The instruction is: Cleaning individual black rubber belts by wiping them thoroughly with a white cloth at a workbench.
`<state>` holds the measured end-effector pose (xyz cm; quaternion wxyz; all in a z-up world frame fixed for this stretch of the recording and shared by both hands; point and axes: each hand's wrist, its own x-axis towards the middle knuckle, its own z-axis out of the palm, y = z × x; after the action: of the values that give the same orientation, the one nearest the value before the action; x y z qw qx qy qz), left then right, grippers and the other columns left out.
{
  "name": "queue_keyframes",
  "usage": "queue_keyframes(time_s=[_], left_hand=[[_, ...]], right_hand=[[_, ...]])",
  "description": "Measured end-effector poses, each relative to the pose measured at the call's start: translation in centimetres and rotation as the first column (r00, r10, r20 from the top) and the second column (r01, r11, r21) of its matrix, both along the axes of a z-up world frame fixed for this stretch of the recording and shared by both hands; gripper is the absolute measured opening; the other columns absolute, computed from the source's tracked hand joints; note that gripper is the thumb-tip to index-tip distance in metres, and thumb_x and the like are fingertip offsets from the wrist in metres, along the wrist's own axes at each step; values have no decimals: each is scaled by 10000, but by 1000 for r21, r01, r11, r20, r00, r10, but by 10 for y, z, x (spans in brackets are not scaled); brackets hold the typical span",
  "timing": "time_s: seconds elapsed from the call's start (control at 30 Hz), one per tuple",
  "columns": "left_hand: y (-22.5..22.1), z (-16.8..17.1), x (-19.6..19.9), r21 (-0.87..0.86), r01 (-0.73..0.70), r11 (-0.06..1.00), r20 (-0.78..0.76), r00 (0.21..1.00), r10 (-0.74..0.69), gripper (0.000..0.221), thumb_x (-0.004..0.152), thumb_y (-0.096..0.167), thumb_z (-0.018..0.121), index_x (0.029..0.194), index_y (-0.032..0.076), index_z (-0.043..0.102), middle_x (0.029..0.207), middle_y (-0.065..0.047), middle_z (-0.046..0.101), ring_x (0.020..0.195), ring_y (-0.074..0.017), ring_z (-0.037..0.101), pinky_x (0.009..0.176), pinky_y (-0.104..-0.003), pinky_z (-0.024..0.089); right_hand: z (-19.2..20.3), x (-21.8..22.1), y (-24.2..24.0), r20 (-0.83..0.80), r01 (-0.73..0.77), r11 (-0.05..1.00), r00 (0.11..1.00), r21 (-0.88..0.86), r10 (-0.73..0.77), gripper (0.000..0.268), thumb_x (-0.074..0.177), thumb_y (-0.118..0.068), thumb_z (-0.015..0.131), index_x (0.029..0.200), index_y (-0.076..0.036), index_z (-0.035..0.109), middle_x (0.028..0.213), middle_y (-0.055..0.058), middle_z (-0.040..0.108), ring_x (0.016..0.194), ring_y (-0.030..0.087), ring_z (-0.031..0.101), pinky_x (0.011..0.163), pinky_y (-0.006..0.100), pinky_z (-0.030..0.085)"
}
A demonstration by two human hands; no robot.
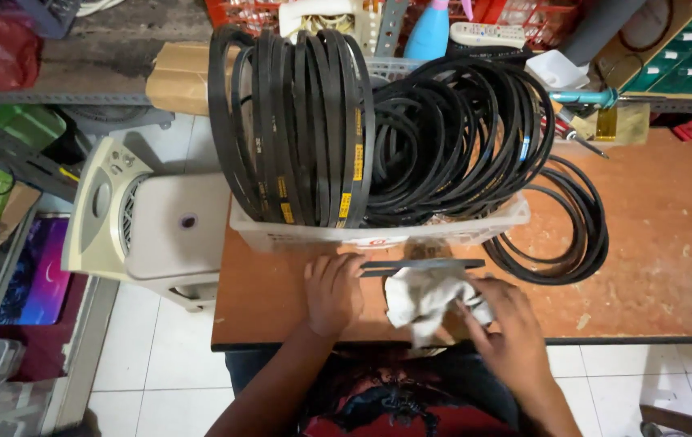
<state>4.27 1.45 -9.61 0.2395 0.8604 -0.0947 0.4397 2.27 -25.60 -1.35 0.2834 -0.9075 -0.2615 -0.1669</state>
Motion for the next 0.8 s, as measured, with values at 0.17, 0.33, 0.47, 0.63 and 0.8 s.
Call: queue_keyframes(time_s=[0.17, 0.33, 0.47, 0.63, 0.8], left_hand=[[-1, 3, -1, -21, 6, 1000, 44, 999, -5, 302, 1082, 129, 419, 1135, 146, 715, 1053, -29, 724, 860, -251, 619, 742, -399, 380], [1, 3, 7, 8, 10, 1000, 120, 993, -11, 278, 1036, 107, 468, 1109, 165, 731, 965, -3, 674, 800, -236, 602, 738, -381, 391], [2, -16, 7, 38, 6, 999, 186, 982, -13, 221, 1048, 148, 503, 1090, 180, 718, 876, 23, 630, 764, -202, 605, 736, -340, 393], [0, 3, 9, 41, 40, 998, 228, 972, -49, 258, 1067, 173, 455, 1096, 153, 710, 887, -10, 629, 756, -227, 604, 752, -362, 409], [-1, -9, 11, 83, 68, 994, 245, 966, -87, 235, 1066, 176, 475, 1136, 145, 698, 951, -45, 648, 844, -258, 645, 765, -388, 414]], right_hand=[[22, -4, 0, -113, 111, 845, 992, 523, -60, 719, 716, 33, 843, 1308, 39, 434, 1278, 243, 571, 1169, 312, 658, 1092, 389, 546], [39, 7, -4, -67, 124, 850, 992, 511, -104, 500, 754, -44, 873, 1169, 12, 600, 1109, 151, 674, 1085, 268, 679, 997, 369, 546], [44, 14, 5, 58, 82, 882, 991, 464, -123, 311, 850, -42, 864, 1119, 10, 717, 1009, 119, 733, 1004, 302, 714, 977, 417, 524], [34, 43, 14, 55, 23, 875, 997, 484, -57, 264, 957, -73, 775, 1191, 0, 679, 1098, 177, 691, 1081, 310, 639, 1004, 449, 467], [47, 55, 38, -120, -276, 880, 931, 386, 344, 771, 957, -61, 671, 1614, -22, 269, 1501, 374, 419, 1420, 546, 356, 1146, 668, 305]])
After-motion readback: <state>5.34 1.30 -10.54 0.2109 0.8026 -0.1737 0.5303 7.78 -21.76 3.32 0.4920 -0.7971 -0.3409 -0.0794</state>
